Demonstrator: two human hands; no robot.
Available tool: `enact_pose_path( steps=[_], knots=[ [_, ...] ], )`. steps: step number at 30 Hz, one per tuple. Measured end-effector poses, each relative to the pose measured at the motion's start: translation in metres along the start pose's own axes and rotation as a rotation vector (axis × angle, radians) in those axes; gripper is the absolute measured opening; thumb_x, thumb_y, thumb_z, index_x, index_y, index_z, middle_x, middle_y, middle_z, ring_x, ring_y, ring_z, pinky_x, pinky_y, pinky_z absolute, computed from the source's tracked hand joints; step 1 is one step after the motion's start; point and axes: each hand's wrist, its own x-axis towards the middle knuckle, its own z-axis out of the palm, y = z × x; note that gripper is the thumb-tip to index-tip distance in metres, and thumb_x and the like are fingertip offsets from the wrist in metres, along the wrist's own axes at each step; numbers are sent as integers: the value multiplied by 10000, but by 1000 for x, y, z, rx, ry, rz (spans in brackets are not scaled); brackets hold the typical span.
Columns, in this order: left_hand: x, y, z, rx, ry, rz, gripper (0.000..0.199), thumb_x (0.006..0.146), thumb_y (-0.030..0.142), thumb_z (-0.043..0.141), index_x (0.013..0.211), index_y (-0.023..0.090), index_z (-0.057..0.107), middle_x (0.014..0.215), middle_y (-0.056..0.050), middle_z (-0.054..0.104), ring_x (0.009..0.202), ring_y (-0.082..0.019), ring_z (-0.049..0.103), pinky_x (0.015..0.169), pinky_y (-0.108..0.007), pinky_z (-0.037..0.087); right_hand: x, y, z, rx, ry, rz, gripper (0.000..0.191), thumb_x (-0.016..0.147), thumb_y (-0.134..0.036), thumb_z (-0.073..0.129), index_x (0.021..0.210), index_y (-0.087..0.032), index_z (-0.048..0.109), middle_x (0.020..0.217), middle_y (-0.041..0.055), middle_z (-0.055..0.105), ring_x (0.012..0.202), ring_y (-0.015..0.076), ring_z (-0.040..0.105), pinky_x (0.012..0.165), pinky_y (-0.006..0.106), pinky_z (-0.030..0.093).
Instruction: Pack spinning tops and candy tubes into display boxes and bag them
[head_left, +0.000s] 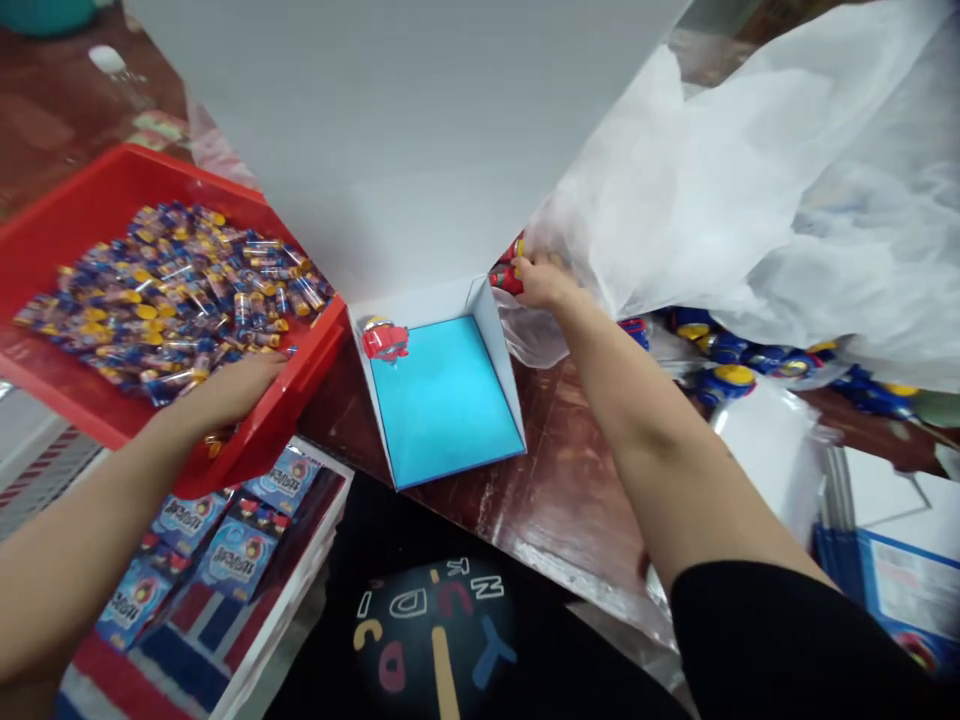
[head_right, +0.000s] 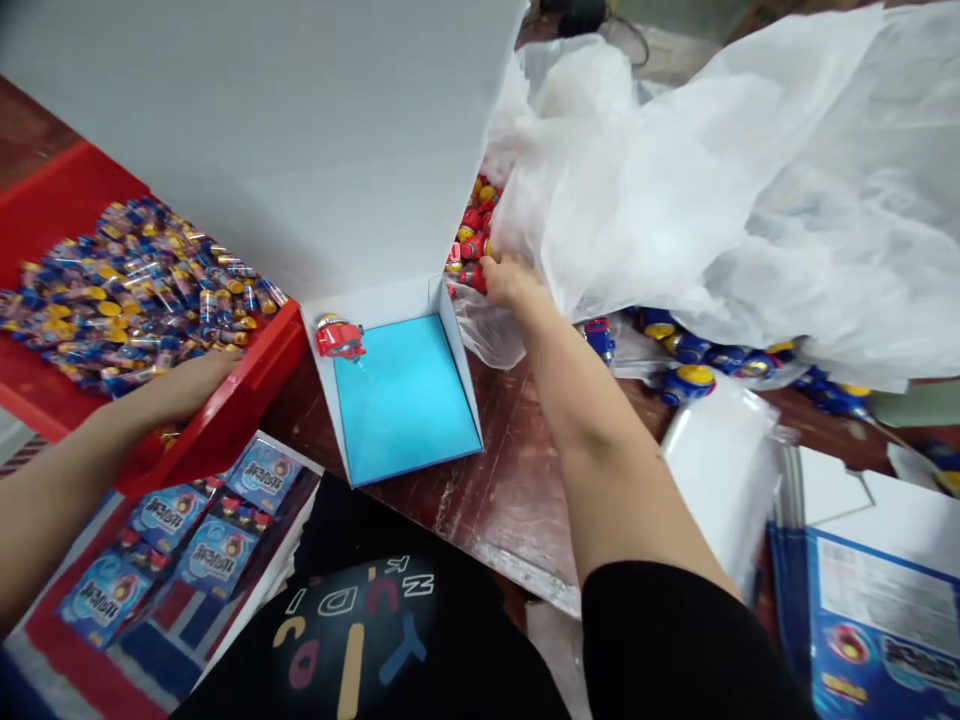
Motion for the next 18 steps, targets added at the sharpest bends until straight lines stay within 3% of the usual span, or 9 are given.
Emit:
enact_pose_path(
  steps=[3,6,9,12,15,18],
  knots=[
    [-7,7,-12,83,5,17,467,1068,541,469,935,190,747,913,-38,742,825,-195,687,767,-306,577,-11,9,6,25,67,1,633,898,-389,736,1475,-181,580,1434,229,608,1338,416,526,1065,566,495],
    [-27,32,-42,137,214,-82,425,1022,591,596,1083,193,732,961,-34,709,908,-228,675,866,-369,560,-38,28,14,171,274,-64,422,981,-433,605,1329,-203,663,1373,183,649,1273,357,587,1054,512,519],
    [-44,78,-55,-92,409,-214,359,981,466,720,1252,238,662,1144,-38,723,1039,-238,693,906,-395,564,-58,47,30,363,424,-156,325,1025,-408,513,1216,-205,681,1425,159,639,1282,312,613,1017,451,550],
    [-42,131,-34,-365,399,-230,377,1029,316,668,1397,284,594,1176,-54,714,1032,-211,700,907,-387,568,-57,47,45,362,328,-160,427,984,-402,592,1345,-175,627,1360,165,685,1223,320,643,1037,468,539],
    [-22,175,4,-382,335,-142,429,1049,250,632,1473,304,589,1071,-46,670,957,-180,662,886,-349,543,-40,26,49,262,247,-98,611,927,-527,684,1399,-145,615,1380,211,658,1296,395,575,1101,555,480],
    [-3,207,34,-429,318,-81,470,1046,226,643,1506,297,578,1063,-31,649,930,-145,638,854,-284,532,-29,6,41,163,182,-31,656,871,-578,733,1362,-153,646,1435,231,596,1352,447,499,1080,582,476]
  ],
)
